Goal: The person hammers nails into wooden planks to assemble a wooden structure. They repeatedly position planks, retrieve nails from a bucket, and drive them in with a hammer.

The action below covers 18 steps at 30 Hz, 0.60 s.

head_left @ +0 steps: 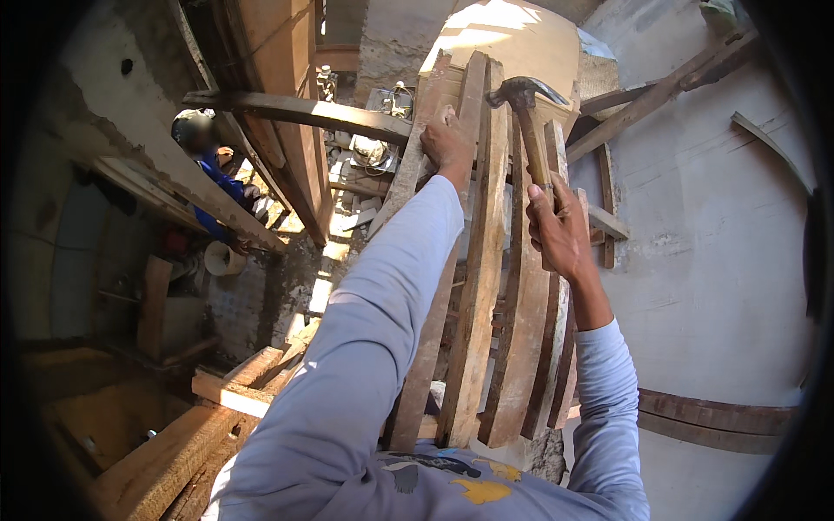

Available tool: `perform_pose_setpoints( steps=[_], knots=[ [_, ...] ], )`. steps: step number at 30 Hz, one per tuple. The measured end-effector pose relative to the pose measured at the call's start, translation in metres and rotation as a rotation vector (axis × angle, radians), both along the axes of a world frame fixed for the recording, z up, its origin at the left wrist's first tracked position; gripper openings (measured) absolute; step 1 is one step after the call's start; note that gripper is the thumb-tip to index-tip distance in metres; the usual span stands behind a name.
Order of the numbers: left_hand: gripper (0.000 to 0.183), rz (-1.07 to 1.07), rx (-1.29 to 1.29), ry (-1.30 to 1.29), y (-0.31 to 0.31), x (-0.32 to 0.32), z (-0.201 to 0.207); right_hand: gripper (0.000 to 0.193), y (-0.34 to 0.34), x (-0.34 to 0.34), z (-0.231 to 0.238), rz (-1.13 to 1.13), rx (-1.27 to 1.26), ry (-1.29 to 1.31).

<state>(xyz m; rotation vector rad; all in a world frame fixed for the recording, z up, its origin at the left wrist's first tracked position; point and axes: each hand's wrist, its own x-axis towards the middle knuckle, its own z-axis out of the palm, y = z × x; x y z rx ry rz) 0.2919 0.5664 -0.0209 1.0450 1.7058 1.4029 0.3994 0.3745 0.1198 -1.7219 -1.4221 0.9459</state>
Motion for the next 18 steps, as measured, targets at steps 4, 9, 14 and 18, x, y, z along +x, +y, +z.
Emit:
perform_pose_setpoints(
  steps=[4, 9, 14, 18],
  knots=[
    [0.028, -0.064, -0.111, 0.122, 0.004, 0.001, -0.003, 0.046, 0.004, 0.016, -0.016, 0.012, 0.064, -0.019],
    [0.029, -0.083, -0.18, 0.269, 0.01, -0.001, -0.009, 0.044, 0.01, 0.015, -0.029, -0.021, 0.03, 0.145],
    [0.033, -0.105, -0.235, 0.403, 0.014, 0.004, -0.013, 0.047, 0.015, 0.031, -0.037, 0.029, 0.145, -0.058],
    [0.038, -0.181, -0.257, 0.443, 0.018, 0.001, -0.017, 0.05, 0.03, 0.048, -0.051, 0.154, 0.344, -0.258]
  ],
)
